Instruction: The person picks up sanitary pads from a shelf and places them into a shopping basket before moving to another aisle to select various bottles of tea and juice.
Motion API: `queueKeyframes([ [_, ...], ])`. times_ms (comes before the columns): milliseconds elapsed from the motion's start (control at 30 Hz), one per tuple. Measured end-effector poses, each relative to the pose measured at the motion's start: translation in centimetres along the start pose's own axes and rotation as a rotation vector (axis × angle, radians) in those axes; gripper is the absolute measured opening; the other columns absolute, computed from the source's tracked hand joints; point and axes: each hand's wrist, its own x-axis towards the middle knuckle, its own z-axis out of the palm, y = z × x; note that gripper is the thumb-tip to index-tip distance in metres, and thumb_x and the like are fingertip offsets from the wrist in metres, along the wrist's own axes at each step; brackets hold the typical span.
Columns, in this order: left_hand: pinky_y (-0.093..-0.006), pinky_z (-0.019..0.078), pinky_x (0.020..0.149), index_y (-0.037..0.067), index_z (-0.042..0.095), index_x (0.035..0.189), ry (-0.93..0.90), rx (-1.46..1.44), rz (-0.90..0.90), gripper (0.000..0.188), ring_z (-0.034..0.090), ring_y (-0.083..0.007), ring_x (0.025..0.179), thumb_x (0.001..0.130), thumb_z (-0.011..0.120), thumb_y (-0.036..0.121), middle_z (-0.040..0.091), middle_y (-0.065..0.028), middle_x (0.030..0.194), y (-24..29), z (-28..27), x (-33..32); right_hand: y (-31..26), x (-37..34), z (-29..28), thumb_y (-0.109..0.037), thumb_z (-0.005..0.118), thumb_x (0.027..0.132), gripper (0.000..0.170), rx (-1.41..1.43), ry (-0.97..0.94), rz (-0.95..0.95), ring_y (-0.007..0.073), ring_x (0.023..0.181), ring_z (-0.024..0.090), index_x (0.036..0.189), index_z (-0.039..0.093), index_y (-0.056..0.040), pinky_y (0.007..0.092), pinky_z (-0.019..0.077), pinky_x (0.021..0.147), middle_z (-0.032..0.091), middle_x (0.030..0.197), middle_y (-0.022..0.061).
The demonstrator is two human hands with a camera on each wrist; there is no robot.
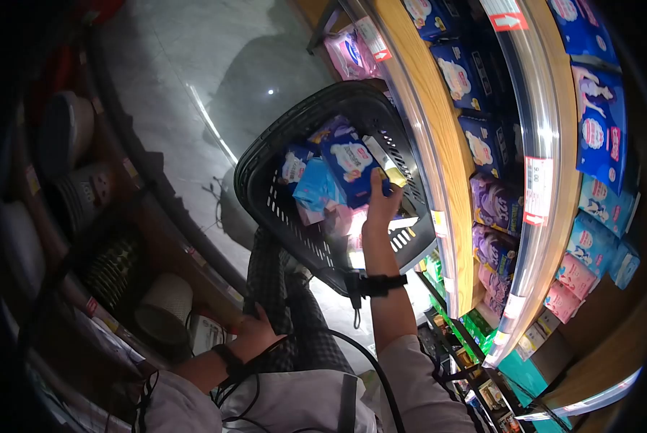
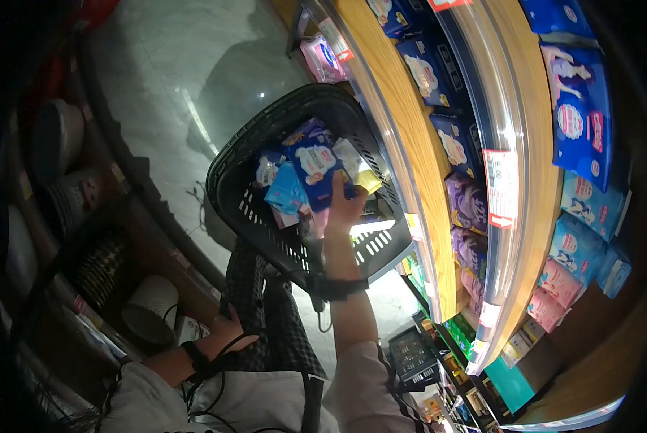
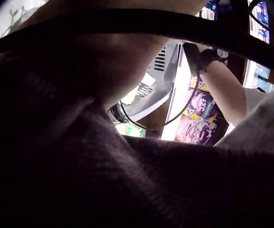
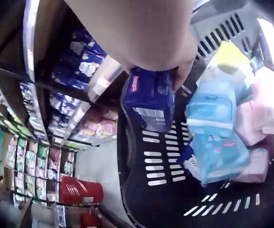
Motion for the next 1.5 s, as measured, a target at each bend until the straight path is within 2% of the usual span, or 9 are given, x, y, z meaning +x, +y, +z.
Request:
queueKeyframes([
  [100,-0.0444,0.0435,0.081,-0.017,0.006,0.131,-0.040,0.007,-0.040,0.116,0.056,-0.0421,0.092,0.067,0.057,0.066,0.053,-0.0362,0.099,0.6,0.1,-0.1,1.6,-1.1,0.6,-0.041,0.059,0.083,0.047,0.188,-0.229,0.226,0.0198,0.094,0.050,0.114,0.045,-0.0093,0.0299,0.0444,0.073,0.047,0.110,0.0089],
  [367,-0.0455,0.0328,0.096,-0.015,-0.002,0.132,-0.121,-0.068,-0.118,0.118,0.047,-0.0457,0.106,0.068,0.059,0.062,0.042,-0.0377,0.117,1.9,0.9,-0.2,15.0,-5.4,-6.7,-0.028,0.056,0.083,0.032,-0.501,-0.503,-0.666,0.0256,0.087,0.056,0.106,0.054,-0.0053,0.0342,0.0453,0.074,0.060,0.092,0.0131],
  [833,-0.0448,0.0346,0.096,-0.013,-0.005,0.133,-0.089,-0.056,-0.219,0.118,0.045,-0.0456,0.110,0.067,0.060,0.061,0.045,-0.0348,0.118,5.9,4.6,-1.9,24.6,-20.1,-24.2,-0.033,0.051,0.084,0.038,-0.856,-0.969,-0.238,0.0344,0.102,0.053,0.110,0.055,-0.0060,0.0420,0.0435,0.085,0.054,0.114,0.0183],
  [1000,-0.0430,0.0338,0.099,0.012,0.019,0.140,0.128,-0.017,-0.061,0.080,0.040,-0.0419,0.118,0.079,0.050,0.052,0.021,-0.0271,0.139,5.3,6.9,-2.8,29.5,-20.8,-32.6,-0.034,0.057,0.082,0.035,-0.620,-0.774,-0.283,0.0272,0.084,0.061,0.107,0.059,-0.0093,0.0368,0.0470,0.076,0.063,0.088,0.0164],
  [1100,-0.0432,0.0353,0.097,0.018,0.023,0.139,-0.089,0.301,0.162,0.063,0.041,-0.0398,0.118,0.085,0.043,0.043,0.015,-0.0188,0.144,6.9,4.8,-7.0,27.5,-23.0,-37.4,-0.027,0.058,0.082,0.028,-0.421,-0.557,-0.194,0.0205,0.067,0.061,0.105,0.060,-0.0109,0.0310,0.0486,0.065,0.064,0.076,0.0110],
  [1233,-0.0428,0.0443,0.078,0.006,0.060,0.102,0.072,0.270,0.483,0.034,0.058,-0.0296,0.092,0.082,0.045,0.029,0.059,-0.0161,0.105,2.6,6.6,-1.7,31.0,-22.3,-42.2,-0.022,0.057,0.082,0.024,-0.342,-0.457,-0.195,0.0159,0.061,0.060,0.103,0.059,-0.0100,0.0308,0.0480,0.057,0.063,0.069,0.0093],
  [1300,-0.0340,0.0361,0.060,0.001,0.059,0.072,-0.008,0.002,0.487,0.026,0.048,-0.0145,0.062,0.081,0.050,0.023,0.054,-0.0022,0.067,5.6,2.2,-14.9,31.6,-23.6,-44.4,-0.022,0.057,0.081,0.023,-0.180,-0.395,-0.165,0.0162,0.060,0.060,0.101,0.060,-0.0099,0.0299,0.0482,0.056,0.063,0.073,0.0097],
  [1433,-0.0327,0.0447,0.065,0.011,0.063,0.092,0.025,-0.460,0.120,0.027,0.055,-0.0178,0.075,0.076,0.053,0.029,0.060,-0.0023,0.088,6.0,2.8,-20.1,33.0,-27.1,-46.8,-0.024,0.058,0.079,0.023,-0.110,-0.313,0.025,0.0176,0.061,0.061,0.095,0.061,-0.0086,0.0295,0.0477,0.054,0.063,0.077,0.0088],
  [1500,-0.0298,0.0439,0.070,0.011,0.063,0.096,0.015,-0.594,0.278,0.026,0.056,-0.0162,0.080,0.083,0.046,0.026,0.060,-0.0048,0.092,2.1,3.7,-16.9,34.6,-28.3,-47.4,-0.024,0.053,0.084,0.026,-0.087,-0.392,0.118,0.0170,0.065,0.060,0.106,0.056,-0.0097,0.0286,0.0451,0.053,0.063,0.083,0.0063],
])
